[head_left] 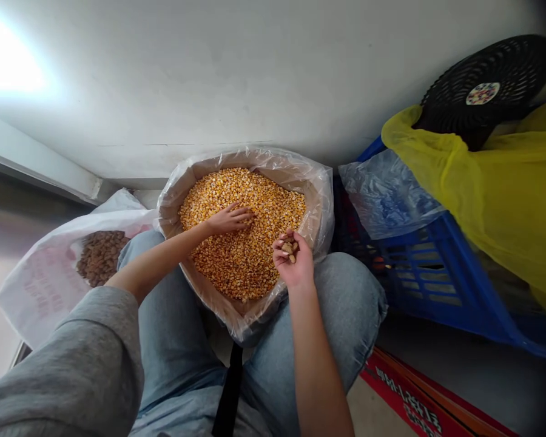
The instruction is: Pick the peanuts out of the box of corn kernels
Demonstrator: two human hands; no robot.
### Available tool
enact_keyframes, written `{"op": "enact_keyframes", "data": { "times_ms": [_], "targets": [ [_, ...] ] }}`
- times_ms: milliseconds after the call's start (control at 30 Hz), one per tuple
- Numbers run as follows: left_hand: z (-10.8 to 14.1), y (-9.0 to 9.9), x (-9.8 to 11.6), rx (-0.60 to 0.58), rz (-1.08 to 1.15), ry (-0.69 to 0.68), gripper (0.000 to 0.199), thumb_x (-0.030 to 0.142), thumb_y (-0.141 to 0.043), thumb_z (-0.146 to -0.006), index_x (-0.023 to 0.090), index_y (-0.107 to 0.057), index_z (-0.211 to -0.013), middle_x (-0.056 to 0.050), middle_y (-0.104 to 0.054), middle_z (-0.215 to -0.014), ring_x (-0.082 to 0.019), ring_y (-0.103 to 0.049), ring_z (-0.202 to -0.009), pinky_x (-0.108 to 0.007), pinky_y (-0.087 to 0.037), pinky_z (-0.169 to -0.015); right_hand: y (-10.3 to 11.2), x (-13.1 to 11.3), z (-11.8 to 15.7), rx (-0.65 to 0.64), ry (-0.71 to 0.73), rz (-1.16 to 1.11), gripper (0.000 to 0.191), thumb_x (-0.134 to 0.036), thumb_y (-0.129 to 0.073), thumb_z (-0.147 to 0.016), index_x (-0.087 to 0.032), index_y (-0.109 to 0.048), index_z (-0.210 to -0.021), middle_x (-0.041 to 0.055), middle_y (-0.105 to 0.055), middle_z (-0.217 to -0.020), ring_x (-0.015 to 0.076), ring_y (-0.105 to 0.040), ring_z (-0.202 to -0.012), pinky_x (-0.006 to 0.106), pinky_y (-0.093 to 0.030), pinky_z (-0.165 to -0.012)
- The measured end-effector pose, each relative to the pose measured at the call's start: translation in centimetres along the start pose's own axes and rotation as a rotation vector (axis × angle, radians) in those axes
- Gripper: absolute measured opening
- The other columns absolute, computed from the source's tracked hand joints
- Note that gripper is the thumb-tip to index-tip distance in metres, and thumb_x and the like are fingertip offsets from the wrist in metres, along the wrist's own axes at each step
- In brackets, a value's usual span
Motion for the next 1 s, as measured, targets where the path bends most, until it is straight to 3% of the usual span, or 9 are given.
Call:
{"op": "enact_keyframes", "data": {
  "times_ms": [100, 200, 267, 367, 467, 633, 767, 867, 1000],
  "targets": [
    [0.6, 0.3, 1.4, 0.039, -0.034, 0.071, 0.038, 0.013, -0.039, -0.08, 0.023, -0.042, -0.117, -0.009, -0.041, -0.125, -0.022, -0.035, -0.113, -0.04, -0.027, -0.089, 0.0, 0.1, 0.0, -0.004, -0.005, 0.007, 0.007, -0.02, -0.045, -0.072, -0.019, -0.051, -0.07, -0.003, -0.052, -0.06, 0.0047, -0.049, -0.052, 0.008, -0.033, -0.033],
    [1.7, -1.8, 4.8, -0.053, 0.0, -0.153, 0.027, 0.02, -0.046, -0.078, 0.022, -0.053, -0.103, -0.008, -0.056, -0.101, -0.018, -0.048, -0.096, -0.032, -0.034, -0.079, -0.3, 0.3, 0.1, -0.003, -0.003, 0.02, 0.006, -0.02, -0.046, -0.071, -0.019, -0.051, -0.071, -0.0032, -0.052, -0.059, 0.0046, -0.049, -0.052, 0.008, -0.033, -0.033],
    [2.3, -3.5, 6.3, -0.094, 0.015, -0.219, 0.017, 0.022, -0.05, -0.075, 0.022, -0.058, -0.091, -0.005, -0.06, -0.083, -0.015, -0.052, -0.082, -0.028, -0.035, -0.072, -0.4, 0.3, 0.2, 0.003, 0.001, 0.028, 0.005, -0.02, -0.046, -0.071, -0.019, -0.051, -0.071, -0.0033, -0.052, -0.059, 0.0045, -0.049, -0.051, 0.008, -0.032, -0.032],
    [2.4, -5.2, 7.2, -0.115, 0.029, -0.241, 0.009, 0.018, -0.051, -0.074, 0.02, -0.059, -0.077, -0.004, -0.06, -0.073, -0.014, -0.052, -0.074, -0.026, -0.035, -0.067, -0.5, 0.3, 0.3, 0.015, 0.002, 0.027, 0.007, -0.02, -0.045, -0.072, -0.019, -0.051, -0.07, -0.0031, -0.052, -0.058, 0.0047, -0.049, -0.05, 0.008, -0.033, -0.032],
    [1.9, -5.2, 7.4, -0.114, 0.052, -0.243, 0.008, 0.017, -0.052, -0.074, 0.02, -0.059, -0.072, -0.004, -0.06, -0.076, -0.014, -0.052, -0.075, -0.026, -0.035, -0.067, -0.3, 0.1, 0.1, 0.023, 0.013, 0.025, 0.007, -0.02, -0.044, -0.072, -0.019, -0.051, -0.07, -0.0032, -0.052, -0.058, 0.0048, -0.049, -0.05, 0.009, -0.032, -0.033],
    [1.1, -0.8, 7.9, -0.012, 0.065, -0.115, 0.018, 0.029, -0.045, -0.079, 0.02, -0.058, -0.088, -0.007, -0.056, -0.096, -0.017, -0.05, -0.086, -0.03, -0.035, -0.073, 0.4, 0.5, -0.5, 0.092, 0.045, 0.069, 0.006, -0.02, -0.045, -0.072, -0.019, -0.051, -0.071, -0.0041, -0.054, -0.056, 0.006, -0.051, -0.05, 0.013, -0.037, -0.036],
    [0.5, 5.4, 8.0, 0.261, 0.189, 0.144, 0.027, 0.034, -0.039, -0.082, 0.018, -0.053, -0.098, -0.009, -0.052, -0.102, -0.017, -0.047, -0.093, -0.031, -0.036, -0.079, 0.2, 2.0, -0.8, 0.135, 0.001, 0.127, 0.008, -0.021, -0.045, -0.074, -0.019, -0.052, -0.072, -0.0044, -0.056, -0.056, 0.0072, -0.053, -0.049, 0.018, -0.043, -0.042],
    [-0.4, 8.3, 8.8, 0.321, 0.31, 0.095, 0.025, 0.032, -0.037, -0.083, 0.017, -0.055, -0.094, -0.008, -0.053, -0.099, -0.015, -0.048, -0.092, -0.03, -0.037, -0.081, -0.4, 3.0, -0.7, 0.081, -0.081, 0.142, 0.011, -0.023, -0.044, -0.076, -0.018, -0.052, -0.071, -0.005, -0.057, -0.054, 0.0068, -0.051, -0.044, 0.018, -0.042, -0.038],
    [-1.6, 8.9, 10.0, 0.301, 0.416, 0.018, 0.026, 0.028, -0.033, -0.085, 0.015, -0.056, -0.089, -0.008, -0.055, -0.093, -0.015, -0.049, -0.089, -0.03, -0.038, -0.082, -0.9, 3.5, -0.4, 0.02, -0.119, 0.06, 0.013, -0.021, -0.042, -0.077, -0.017, -0.05, -0.068, -0.0065, -0.055, -0.049, 0.0043, -0.047, -0.038, 0.015, -0.038, -0.034]
  ]
}}
Point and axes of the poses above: each hand's wrist, its own z-axis away from the middle knuckle, its own y-axis out of the back of the hand, x = y × z, the point moved 4 cm from there along -z, towards the middle knuckle
